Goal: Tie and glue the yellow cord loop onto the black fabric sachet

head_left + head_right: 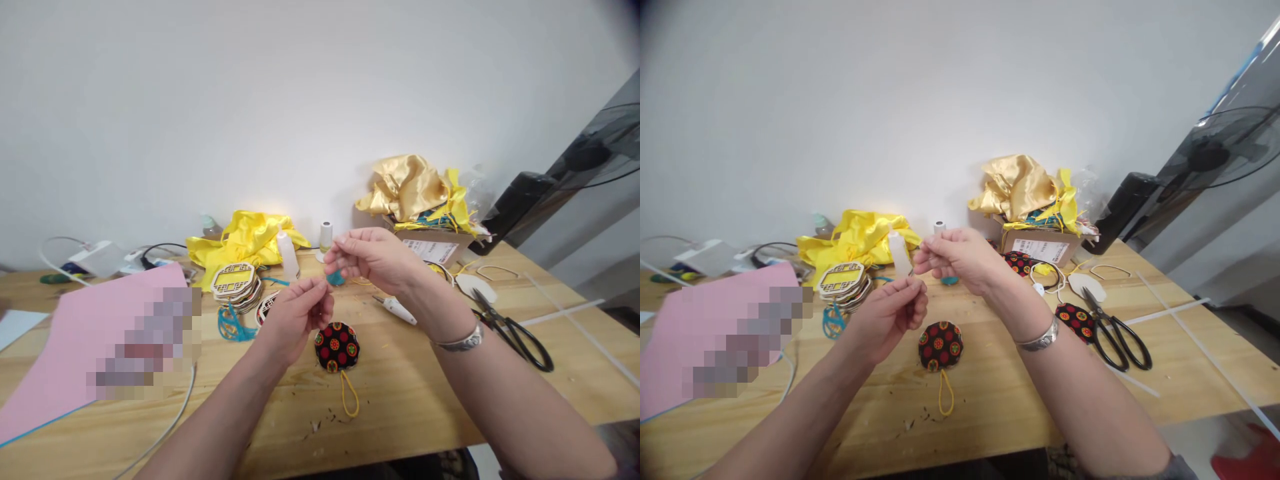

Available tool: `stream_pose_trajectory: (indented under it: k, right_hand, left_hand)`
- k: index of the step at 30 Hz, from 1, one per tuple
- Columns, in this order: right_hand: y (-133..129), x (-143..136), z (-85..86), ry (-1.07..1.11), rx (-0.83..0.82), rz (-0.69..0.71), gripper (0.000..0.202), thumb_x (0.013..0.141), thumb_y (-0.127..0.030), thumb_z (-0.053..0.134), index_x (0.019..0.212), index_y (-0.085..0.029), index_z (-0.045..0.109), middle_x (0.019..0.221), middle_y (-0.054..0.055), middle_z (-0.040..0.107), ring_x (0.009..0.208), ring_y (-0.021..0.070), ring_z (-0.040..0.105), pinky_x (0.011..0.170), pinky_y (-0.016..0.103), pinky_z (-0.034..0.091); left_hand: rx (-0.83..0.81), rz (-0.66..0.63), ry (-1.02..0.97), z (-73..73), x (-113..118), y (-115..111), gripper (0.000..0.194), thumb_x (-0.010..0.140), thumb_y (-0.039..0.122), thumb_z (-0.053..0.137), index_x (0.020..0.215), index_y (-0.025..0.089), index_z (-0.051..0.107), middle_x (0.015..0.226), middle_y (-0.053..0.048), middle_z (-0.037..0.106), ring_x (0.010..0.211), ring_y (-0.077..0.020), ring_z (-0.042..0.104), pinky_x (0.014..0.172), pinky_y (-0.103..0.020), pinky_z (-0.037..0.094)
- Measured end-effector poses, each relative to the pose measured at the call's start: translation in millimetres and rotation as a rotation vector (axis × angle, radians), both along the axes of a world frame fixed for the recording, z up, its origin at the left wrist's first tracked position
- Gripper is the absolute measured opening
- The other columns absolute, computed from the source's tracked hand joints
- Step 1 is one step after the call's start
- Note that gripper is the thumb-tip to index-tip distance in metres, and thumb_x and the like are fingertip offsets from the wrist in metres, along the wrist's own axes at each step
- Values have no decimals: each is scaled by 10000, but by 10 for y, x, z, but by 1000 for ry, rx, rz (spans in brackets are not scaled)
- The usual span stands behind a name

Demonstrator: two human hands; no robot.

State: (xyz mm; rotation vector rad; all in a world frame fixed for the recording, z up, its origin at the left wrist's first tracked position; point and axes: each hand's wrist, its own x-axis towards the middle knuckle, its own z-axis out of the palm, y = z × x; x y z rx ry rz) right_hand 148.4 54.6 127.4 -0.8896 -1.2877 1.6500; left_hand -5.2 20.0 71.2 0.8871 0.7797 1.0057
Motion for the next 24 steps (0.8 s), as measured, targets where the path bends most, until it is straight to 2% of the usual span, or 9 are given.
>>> stream_pose_trajectory:
  k: [4, 9, 15, 24]
  right_hand:
    - [23, 37, 6, 63, -44, -52, 182, 825, -202, 519, 675, -118, 581, 653, 21, 633, 579, 85, 603, 512, 183, 443]
    - [45, 72, 7, 127, -79, -57, 168, 819, -196, 515, 681, -116, 567, 628, 4, 593, 563, 79, 575, 507, 188, 434]
    - [37, 99, 5, 105, -19, -20, 188, 727, -244, 629, 612, -126, 539, 559, -23, 540, 511, 61, 498, 455, 174, 371]
    - [39, 145, -37, 61, 12, -139, 195, 635, -275, 721, 618, -127, 595, 603, -10, 582, 578, 74, 507, 512, 197, 371]
  left_hand:
    - [18, 18, 7, -59, -9, 29, 153, 723, 262, 654, 674, 132, 590, 520, 53, 473, 452, -48, 412, 435, -168, 288]
    - [39, 36, 32, -106, -21, 66, 151, 718, 263, 657, 678, 129, 601, 529, 44, 468, 468, -58, 399, 455, -187, 290]
    - [52, 42, 72, -130, -26, 88, 156, 739, 263, 636, 661, 136, 592, 538, 35, 482, 477, -70, 405, 474, -200, 305]
    - [58, 67, 137, -161, -30, 126, 169, 729, 290, 632, 655, 144, 587, 584, 25, 518, 522, -82, 455, 502, -197, 336]
